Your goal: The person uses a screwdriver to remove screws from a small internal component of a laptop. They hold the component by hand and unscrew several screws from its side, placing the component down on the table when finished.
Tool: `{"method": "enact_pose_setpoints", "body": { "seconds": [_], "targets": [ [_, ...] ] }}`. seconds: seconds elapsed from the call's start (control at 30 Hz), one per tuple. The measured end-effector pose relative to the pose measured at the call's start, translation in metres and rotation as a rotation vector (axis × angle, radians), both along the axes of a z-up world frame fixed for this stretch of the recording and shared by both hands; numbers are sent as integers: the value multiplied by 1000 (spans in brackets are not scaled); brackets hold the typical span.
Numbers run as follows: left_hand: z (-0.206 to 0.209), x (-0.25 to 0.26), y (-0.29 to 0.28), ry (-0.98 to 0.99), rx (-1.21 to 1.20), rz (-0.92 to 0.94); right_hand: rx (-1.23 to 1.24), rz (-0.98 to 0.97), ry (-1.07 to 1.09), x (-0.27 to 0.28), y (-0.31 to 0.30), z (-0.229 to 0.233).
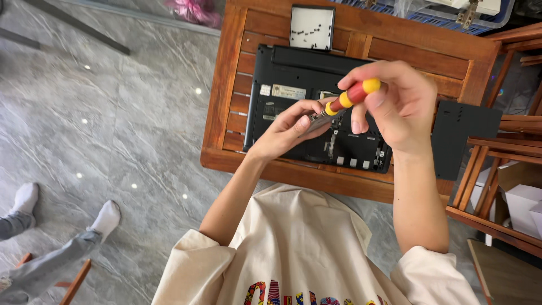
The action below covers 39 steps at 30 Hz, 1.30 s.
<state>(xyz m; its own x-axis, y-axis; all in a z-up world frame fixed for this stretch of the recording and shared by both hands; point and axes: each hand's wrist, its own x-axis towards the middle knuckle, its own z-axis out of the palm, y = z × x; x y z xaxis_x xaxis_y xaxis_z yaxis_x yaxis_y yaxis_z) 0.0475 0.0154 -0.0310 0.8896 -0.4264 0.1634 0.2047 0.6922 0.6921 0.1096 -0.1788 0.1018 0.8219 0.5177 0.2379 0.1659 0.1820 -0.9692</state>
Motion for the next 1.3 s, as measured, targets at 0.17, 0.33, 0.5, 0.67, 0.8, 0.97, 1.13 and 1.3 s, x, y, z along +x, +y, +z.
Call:
{"method": "enact_pose_setpoints", "body": {
  "seconds": [0.17, 0.33, 0.5, 0.67, 0.8, 0.97, 1.13, 1.3],
  "targets": [
    [5, 30, 13, -129, 82, -24, 10, -127, -122, 5, 3, -8],
    [-27, 35, 8, -122, 62, 60, -35, -193, -214, 14, 0, -24],
    [-33, 35, 6, -76, 82, 124, -39, -149, -424, 20, -9, -29],
    [-43, 39, 8, -63, 56, 133, -204, -44, -396, 21, -20, -11],
    [-39, 44, 20, -112, 123, 31, -612, -91, -630, 22, -42, -4],
    [-33, 46, 19, -161, 202, 66, -536, -197, -789, 19, -36, -10],
    [-32, 46, 18, -143, 231, 109, -422, -134, -640, 13, -21, -1],
    [-35, 42, 16, -150, 254, 167, -405, -49, -760, 14, -24, 7]
  ]
}}
